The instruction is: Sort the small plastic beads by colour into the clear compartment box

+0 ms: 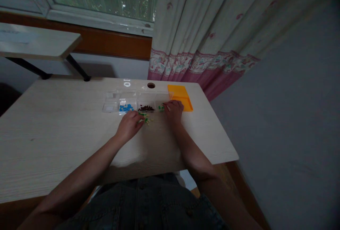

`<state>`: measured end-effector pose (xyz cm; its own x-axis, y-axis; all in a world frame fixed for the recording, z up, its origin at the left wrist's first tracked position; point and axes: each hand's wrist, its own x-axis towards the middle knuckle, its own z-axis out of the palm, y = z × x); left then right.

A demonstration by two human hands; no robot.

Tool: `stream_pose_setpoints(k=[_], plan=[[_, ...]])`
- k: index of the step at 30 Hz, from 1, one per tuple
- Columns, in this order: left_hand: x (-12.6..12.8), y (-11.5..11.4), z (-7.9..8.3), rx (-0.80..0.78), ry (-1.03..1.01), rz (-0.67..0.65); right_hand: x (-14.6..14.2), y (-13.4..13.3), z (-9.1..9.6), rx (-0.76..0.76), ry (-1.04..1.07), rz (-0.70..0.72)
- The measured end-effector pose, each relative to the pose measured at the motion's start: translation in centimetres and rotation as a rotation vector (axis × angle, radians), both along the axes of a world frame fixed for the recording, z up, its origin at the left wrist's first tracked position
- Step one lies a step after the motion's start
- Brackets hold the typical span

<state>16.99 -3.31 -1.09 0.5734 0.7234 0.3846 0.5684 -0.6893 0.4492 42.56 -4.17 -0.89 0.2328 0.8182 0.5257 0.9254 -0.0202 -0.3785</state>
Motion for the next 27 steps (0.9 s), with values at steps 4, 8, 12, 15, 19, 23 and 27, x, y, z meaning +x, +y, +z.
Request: stream_pose_setpoints(k=[4,8,12,15,19,23,27], plan=[[0.9,-0.7,-0.1,0.072,0.153,0.09,0.2,0.2,-0.5,-0.077,-0.027,-0.03],[1.1,-0.9,0.0,0.086,0.22,0.111,0.1,0.3,-0.9,-0.113,-0.039,-0.021],[1.1,-0.9,0.0,0.076,0.231,0.099,0.1,0.3,-0.9,-0.093,-0.034,-0.009],[1.3,-1.0,0.0,0.076,0.253,0.1,0.0,0.3,-0.8,-0.044,-0.01,-0.007],[1.6,-1.0,-0.1,0.083,0.28,0.102,-0.2,0.3,-0.7,0.011,0.016,0.009],[1.8,-0.9,-0.2,0.083,0.301,0.109,-0.5,0.2,-0.6,0.036,0.015,0.042],[2.0,-0.9,-0.1,0.08,0.326,0.12,-1.0,0.1,-0.6,0.034,-0.007,0.086]])
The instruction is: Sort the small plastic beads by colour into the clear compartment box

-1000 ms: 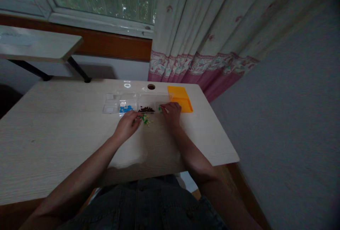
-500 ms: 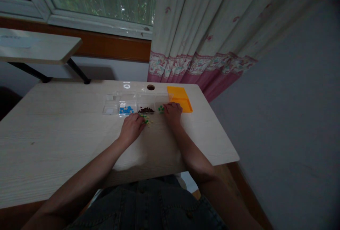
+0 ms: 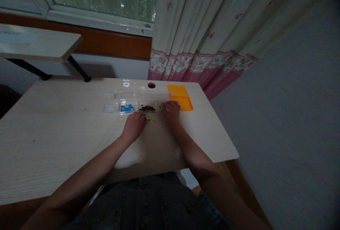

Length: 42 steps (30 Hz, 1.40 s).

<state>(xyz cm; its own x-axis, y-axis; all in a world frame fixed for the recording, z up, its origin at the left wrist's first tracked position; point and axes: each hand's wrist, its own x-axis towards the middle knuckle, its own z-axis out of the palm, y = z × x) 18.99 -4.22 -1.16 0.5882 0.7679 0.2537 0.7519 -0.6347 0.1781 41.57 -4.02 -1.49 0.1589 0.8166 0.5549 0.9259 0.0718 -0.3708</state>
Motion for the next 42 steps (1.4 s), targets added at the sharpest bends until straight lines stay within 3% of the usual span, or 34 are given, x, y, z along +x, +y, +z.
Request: stream_pose_setpoints(k=[10,17,21,26,29,38,42], plan=[[0.0,-0.1,0.4,0.018,0.032,0.002,-1.9,-0.9,0.6,-0.035,-0.089,0.259],[-1.0,0.3,0.2,0.008,-0.06,-0.137,-2.0,-0.9,0.9,-0.104,-0.058,0.303],[-0.4,0.1,0.1,-0.011,-0.037,-0.114,-1.5,-1.0,1.4,-0.215,-0.026,0.444],[-0.4,0.3,0.0,-0.029,-0.077,-0.064,-1.1,-1.6,2.4,-0.467,0.087,0.656],[-0.9,0.7,0.2,-0.021,-0.145,-0.015,-1.4,-2.2,2.8,-0.544,0.111,0.653],[-1.8,1.3,0.9,-0.005,-0.332,0.037,-2.8,-2.7,2.4,-0.593,0.097,0.645],[-2.0,1.4,0.8,-0.009,-0.357,0.053,-3.4,-2.1,1.8,-0.53,0.057,0.65]])
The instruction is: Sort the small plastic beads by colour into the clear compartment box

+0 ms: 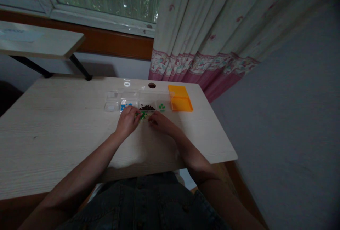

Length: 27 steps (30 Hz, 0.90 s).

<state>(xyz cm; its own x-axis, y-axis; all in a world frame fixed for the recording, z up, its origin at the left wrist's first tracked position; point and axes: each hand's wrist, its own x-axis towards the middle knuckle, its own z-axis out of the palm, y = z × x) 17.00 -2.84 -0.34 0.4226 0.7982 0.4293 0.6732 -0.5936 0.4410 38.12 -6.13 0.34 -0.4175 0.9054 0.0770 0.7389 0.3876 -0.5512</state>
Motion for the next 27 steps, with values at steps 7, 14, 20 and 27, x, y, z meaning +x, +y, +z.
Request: stream_pose_setpoints(k=[7,14,20,27], plan=[[-0.2,0.1,0.1,-0.009,-0.016,-0.01,-1.9,0.5,-0.7,0.129,0.017,-0.032],[-0.3,0.2,0.3,-0.016,-0.025,-0.001,1.4,0.3,0.9,-0.051,0.053,-0.014],[-0.2,0.2,0.2,-0.027,-0.022,-0.004,1.6,0.3,1.2,-0.084,-0.053,0.039],[-0.3,0.4,-0.3,-0.026,-0.018,-0.014,-0.4,0.8,-0.6,0.06,-0.015,-0.071]])
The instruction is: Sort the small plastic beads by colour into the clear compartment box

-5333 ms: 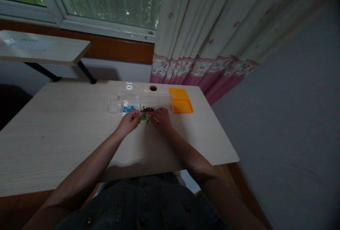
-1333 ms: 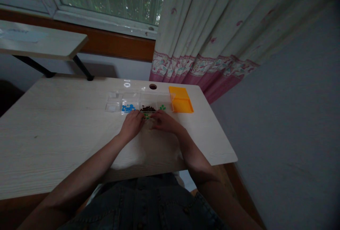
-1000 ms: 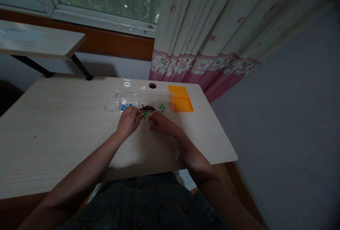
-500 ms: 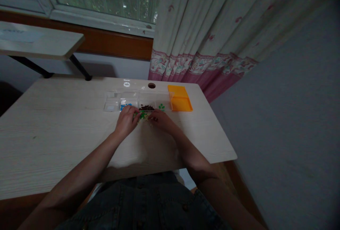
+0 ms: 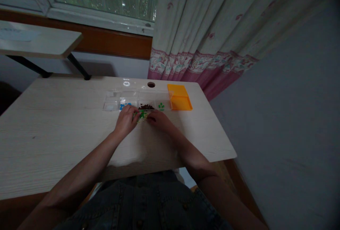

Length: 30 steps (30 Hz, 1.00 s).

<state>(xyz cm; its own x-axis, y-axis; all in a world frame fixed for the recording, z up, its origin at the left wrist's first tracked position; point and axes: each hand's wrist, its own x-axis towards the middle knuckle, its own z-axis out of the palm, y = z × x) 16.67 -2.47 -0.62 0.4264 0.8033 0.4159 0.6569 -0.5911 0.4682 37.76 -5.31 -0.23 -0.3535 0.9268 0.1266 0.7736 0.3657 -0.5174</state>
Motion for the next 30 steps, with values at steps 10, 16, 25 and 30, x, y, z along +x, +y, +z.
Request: stream_pose_setpoints(k=[10,16,25,30], plan=[[0.1,-0.1,-0.1,-0.013,-0.022,-0.07,0.5,-0.2,0.8,0.069,0.112,-0.097],[0.4,-0.3,-0.1,-0.084,-0.095,-0.149,-0.8,-0.4,-0.2,0.064,0.18,-0.074],[0.6,-0.2,-0.6,-0.112,-0.168,-0.175,-0.6,0.1,-0.9,0.13,0.29,-0.056],[0.2,0.2,-0.2,-0.118,-0.201,-0.109,1.7,0.9,-0.9,0.246,0.232,-0.254]])
